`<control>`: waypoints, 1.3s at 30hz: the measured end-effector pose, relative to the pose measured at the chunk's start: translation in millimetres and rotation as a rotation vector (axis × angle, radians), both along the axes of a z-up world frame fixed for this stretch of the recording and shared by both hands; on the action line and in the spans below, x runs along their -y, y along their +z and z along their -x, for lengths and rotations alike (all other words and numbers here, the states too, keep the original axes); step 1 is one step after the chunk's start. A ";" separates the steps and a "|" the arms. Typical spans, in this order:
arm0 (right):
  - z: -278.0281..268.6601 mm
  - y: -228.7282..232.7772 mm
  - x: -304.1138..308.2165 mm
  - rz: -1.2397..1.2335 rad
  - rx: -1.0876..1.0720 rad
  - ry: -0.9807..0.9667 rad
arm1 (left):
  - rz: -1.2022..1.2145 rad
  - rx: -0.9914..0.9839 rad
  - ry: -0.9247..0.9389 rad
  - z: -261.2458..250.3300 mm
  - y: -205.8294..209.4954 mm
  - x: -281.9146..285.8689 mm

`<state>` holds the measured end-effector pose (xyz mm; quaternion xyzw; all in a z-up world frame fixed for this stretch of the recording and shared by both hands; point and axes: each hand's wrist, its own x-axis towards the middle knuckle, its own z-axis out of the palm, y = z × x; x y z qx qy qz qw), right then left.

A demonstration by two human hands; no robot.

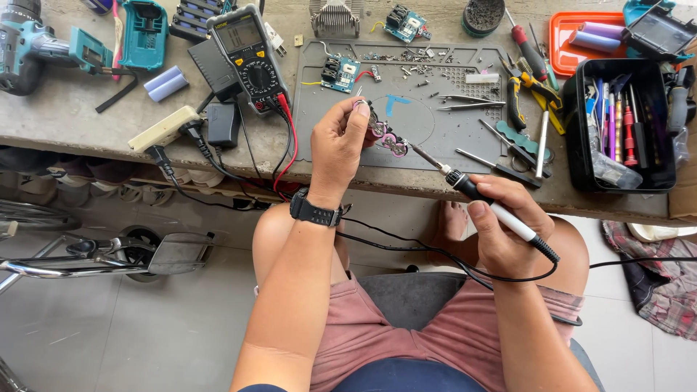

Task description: Soldering wires to a circuit board and assembling it onto a battery pack

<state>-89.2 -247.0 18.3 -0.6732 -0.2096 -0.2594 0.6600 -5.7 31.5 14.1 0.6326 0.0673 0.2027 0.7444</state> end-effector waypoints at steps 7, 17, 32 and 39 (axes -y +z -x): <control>1.7 4.2 -0.2 0.033 -0.004 0.007 | -0.017 0.006 -0.007 -2.6 -5.7 -2.6; 3.5 8.8 -4.6 0.049 -0.012 0.009 | -0.019 0.009 -0.016 -9.3 -19.4 -5.4; -9.9 40.4 13.5 0.317 0.255 -0.318 | -0.047 -0.010 -0.035 -3.7 -7.1 -9.9; 6.4 30.5 -8.9 0.185 0.145 -0.162 | 0.114 0.022 -0.084 -16.3 -39.1 -19.0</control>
